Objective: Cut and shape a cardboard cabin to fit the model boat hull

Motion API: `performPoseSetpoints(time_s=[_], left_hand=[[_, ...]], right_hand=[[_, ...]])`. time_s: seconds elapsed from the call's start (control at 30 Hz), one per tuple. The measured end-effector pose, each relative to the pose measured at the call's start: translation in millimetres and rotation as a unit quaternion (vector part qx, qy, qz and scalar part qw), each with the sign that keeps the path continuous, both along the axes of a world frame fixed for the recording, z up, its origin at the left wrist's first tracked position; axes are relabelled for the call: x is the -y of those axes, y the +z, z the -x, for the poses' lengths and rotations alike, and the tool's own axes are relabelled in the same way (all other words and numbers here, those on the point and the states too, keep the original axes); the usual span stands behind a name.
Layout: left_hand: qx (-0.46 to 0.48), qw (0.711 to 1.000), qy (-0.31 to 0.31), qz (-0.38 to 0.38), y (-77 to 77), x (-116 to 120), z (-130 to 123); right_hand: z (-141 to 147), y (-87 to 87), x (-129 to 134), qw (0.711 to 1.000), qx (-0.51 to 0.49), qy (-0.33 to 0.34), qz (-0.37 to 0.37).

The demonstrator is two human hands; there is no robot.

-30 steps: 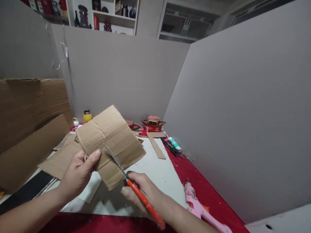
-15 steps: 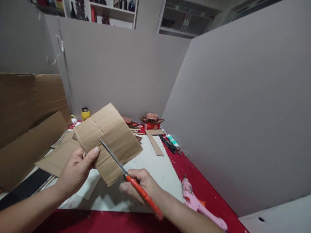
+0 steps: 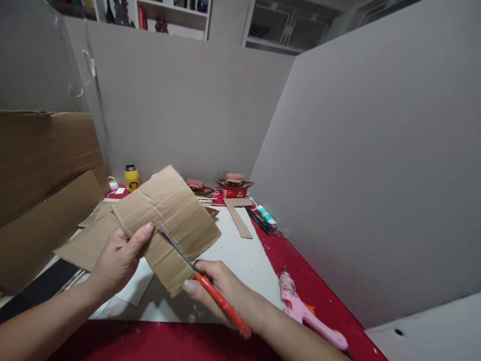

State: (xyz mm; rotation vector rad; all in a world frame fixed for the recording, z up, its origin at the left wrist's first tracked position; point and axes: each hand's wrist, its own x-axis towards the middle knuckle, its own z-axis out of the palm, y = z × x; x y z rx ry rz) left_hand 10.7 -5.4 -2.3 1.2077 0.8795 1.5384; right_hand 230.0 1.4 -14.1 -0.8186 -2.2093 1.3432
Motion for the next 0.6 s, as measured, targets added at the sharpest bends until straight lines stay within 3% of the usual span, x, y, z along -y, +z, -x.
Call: performPoseSetpoints(time_s=[0.43,0.6], left_hand=[[0.006,0.999,-0.014,0.029,1.9,-0.2,-0.3],[0.037,0.998,-0.034,0.048,3.7,0.0,0.1]], right_hand=[[-0.1,-2.1,-5.1,0.993,-0.072,-0.005,0.098],[-4.0,2.1,-1.5,0.995,-0.048,0.002,0.083]])
